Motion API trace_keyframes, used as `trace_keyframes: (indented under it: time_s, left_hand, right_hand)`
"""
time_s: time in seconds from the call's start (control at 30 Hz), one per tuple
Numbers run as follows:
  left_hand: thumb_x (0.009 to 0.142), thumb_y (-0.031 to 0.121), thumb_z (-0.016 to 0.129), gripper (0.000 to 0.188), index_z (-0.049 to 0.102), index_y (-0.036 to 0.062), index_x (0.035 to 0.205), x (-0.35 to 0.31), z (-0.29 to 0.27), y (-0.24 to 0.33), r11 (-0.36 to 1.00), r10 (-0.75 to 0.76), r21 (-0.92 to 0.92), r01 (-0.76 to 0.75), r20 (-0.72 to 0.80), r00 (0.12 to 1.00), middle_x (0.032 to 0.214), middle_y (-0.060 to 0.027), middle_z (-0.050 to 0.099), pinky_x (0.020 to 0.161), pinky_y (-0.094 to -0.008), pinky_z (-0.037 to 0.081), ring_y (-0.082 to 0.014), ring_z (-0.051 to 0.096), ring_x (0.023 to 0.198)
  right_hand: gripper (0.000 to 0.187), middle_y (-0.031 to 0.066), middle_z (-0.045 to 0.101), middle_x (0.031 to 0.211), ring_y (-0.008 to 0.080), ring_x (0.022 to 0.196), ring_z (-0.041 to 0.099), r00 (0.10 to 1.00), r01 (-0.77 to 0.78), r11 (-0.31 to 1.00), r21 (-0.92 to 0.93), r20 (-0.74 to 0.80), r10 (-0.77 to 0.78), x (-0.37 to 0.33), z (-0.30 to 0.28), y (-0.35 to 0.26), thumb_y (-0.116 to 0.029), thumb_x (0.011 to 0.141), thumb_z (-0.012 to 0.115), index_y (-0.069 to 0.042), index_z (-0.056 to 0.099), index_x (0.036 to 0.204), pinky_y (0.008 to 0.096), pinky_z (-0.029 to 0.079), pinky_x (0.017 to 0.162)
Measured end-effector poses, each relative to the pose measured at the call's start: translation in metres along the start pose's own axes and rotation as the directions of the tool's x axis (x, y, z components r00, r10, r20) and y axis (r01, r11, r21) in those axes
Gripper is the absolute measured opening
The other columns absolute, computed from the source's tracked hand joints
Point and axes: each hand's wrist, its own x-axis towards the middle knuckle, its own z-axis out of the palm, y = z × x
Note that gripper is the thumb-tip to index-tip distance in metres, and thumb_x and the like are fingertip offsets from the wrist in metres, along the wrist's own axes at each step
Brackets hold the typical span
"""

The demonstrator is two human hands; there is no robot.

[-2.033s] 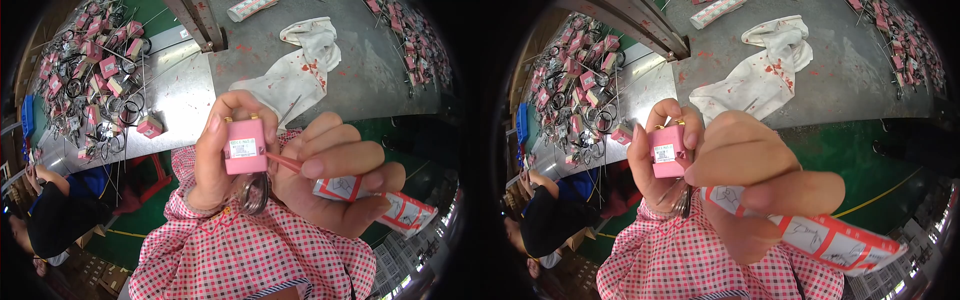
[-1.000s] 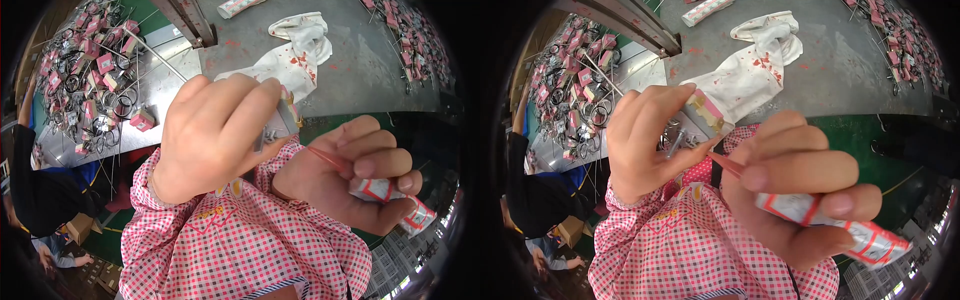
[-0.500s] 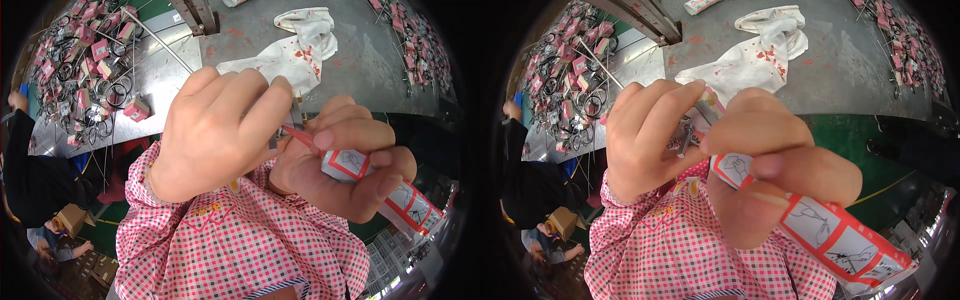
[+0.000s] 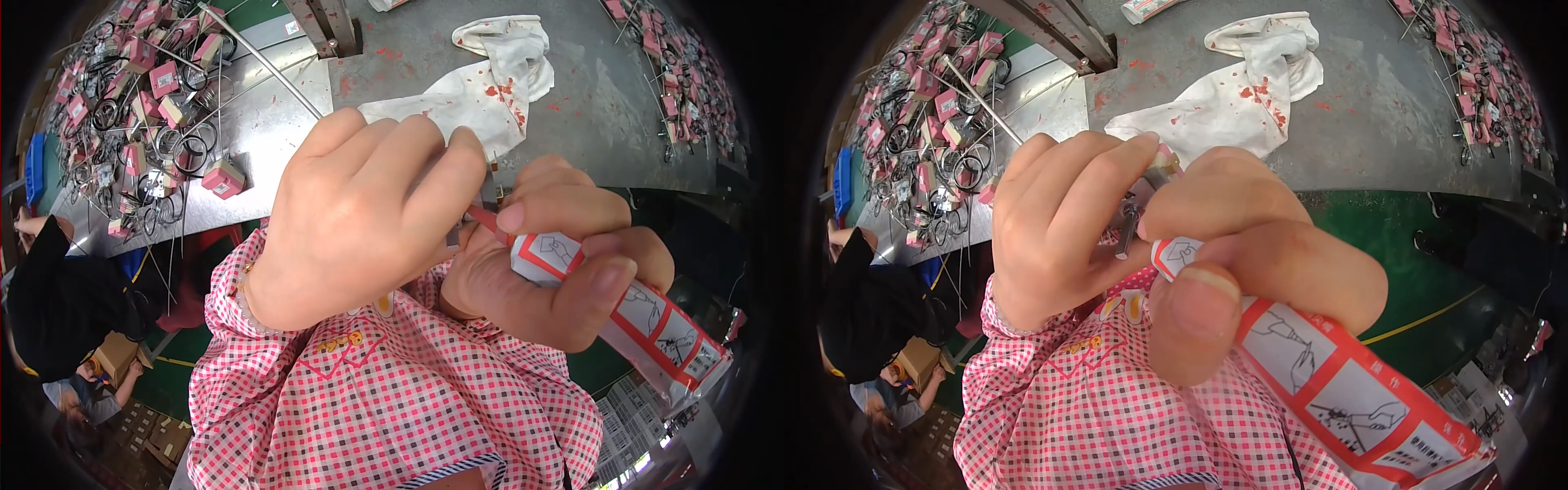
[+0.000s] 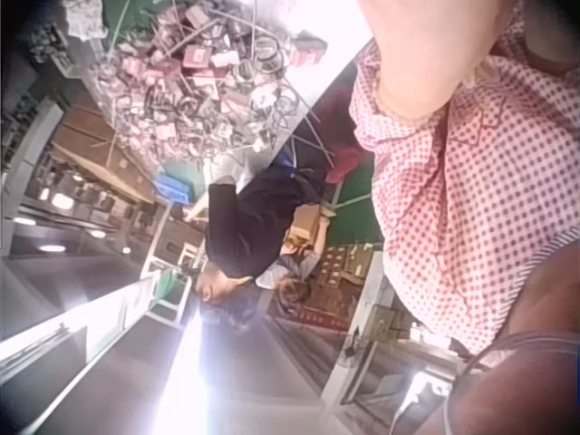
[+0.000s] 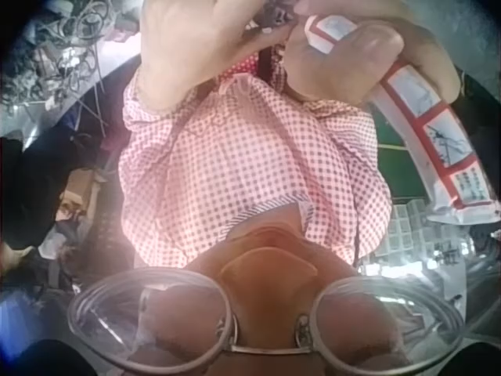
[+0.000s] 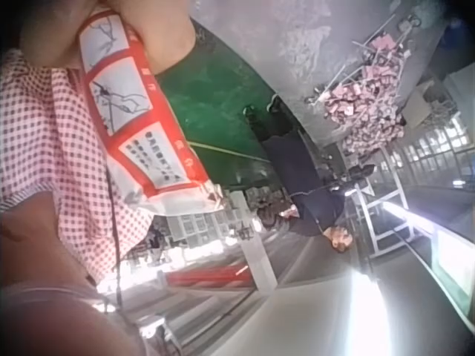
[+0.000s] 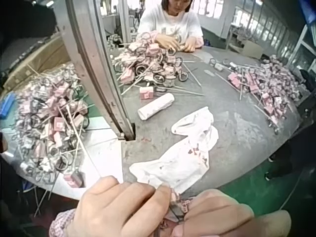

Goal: Apply sealant to small pink electronic components and wipe away excess.

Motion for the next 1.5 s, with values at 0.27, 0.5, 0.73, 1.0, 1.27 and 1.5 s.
trace_keyframes:
  time_s: [0.27, 0.5, 0.73, 1.0, 1.27, 1.5]
  left_hand:
    - [0.048, 0.018, 0.068, 0.047, 0.055, -0.0011, 0.089, 0.0, 0.001, -0.002, 1.0, 0.012, 0.013, -0.013, 0.006, 1.0, 0.071, -0.0086, 0.055, 0.051, -0.031, 0.034, -0.0223, 0.051, 0.058]
    - [0.046, 0.016, 0.068, 0.048, 0.055, -0.0008, 0.089, 0.001, 0.0, -0.001, 0.999, 0.0, -0.043, 0.0, 0.003, 1.0, 0.072, -0.0087, 0.055, 0.051, -0.0311, 0.034, -0.0225, 0.051, 0.058]
    - [0.047, 0.016, 0.068, 0.047, 0.055, 0.0001, 0.089, 0.003, 0.001, -0.001, 1.0, -0.009, -0.029, 0.01, 0.023, 1.0, 0.072, -0.0076, 0.056, 0.05, -0.0306, 0.034, -0.0219, 0.051, 0.057]
    - [0.046, 0.015, 0.068, 0.047, 0.056, 0.0002, 0.089, 0.005, 0.001, -0.003, 1.0, -0.006, -0.017, 0.007, 0.026, 1.0, 0.071, -0.0076, 0.056, 0.05, -0.0307, 0.034, -0.0218, 0.051, 0.057]
    - [0.045, 0.015, 0.068, 0.048, 0.056, -0.0001, 0.088, 0.004, 0.003, -0.006, 0.998, -0.004, -0.069, 0.004, 0.009, 1.0, 0.071, -0.0078, 0.055, 0.05, -0.0307, 0.034, -0.0218, 0.048, 0.054]
    - [0.048, 0.015, 0.069, 0.045, 0.055, 0.0008, 0.088, 0.003, 0.006, -0.009, 0.998, -0.002, -0.056, 0.003, 0.019, 1.0, 0.071, -0.0071, 0.055, 0.049, -0.0305, 0.034, -0.0213, 0.047, 0.053]
  right_hand:
    - [0.021, 0.0107, 0.046, 0.049, 0.0115, 0.032, 0.027, 0.998, -0.046, 0.999, -0.022, -0.04, 0.045, 0.0, 0.003, -0.002, -0.021, 0.086, 0.033, -0.004, 0.032, 0.074, 0.0241, 0.026, 0.032]
    - [0.021, 0.0101, 0.045, 0.049, 0.0116, 0.034, 0.029, 0.998, -0.056, 0.997, -0.059, 0.02, 0.058, 0.001, 0.0, -0.003, -0.021, 0.086, 0.033, -0.003, 0.032, 0.077, 0.0238, 0.027, 0.034]
    - [0.021, 0.0098, 0.045, 0.049, 0.0115, 0.033, 0.028, 0.998, -0.057, 0.998, -0.006, -0.034, 0.056, 0.0, 0.002, 0.001, -0.021, 0.086, 0.033, -0.003, 0.032, 0.077, 0.0238, 0.026, 0.034]
    - [0.02, 0.0095, 0.044, 0.048, 0.0113, 0.032, 0.027, 0.996, -0.053, 0.998, 0.034, -0.066, 0.055, 0.0, 0.003, 0.004, -0.022, 0.086, 0.033, -0.003, 0.032, 0.077, 0.0237, 0.025, 0.033]
    - [0.02, 0.0092, 0.044, 0.047, 0.011, 0.032, 0.025, 0.995, -0.048, 0.997, 0.053, -0.089, 0.053, 0.001, 0.005, 0.006, -0.022, 0.086, 0.033, -0.003, 0.032, 0.078, 0.0236, 0.024, 0.033]
    - [0.02, 0.0092, 0.044, 0.047, 0.0109, 0.031, 0.025, 0.986, -0.049, 0.998, 0.051, -0.158, 0.056, -0.001, 0.008, 0.007, -0.022, 0.086, 0.032, -0.004, 0.032, 0.077, 0.0234, 0.023, 0.033]
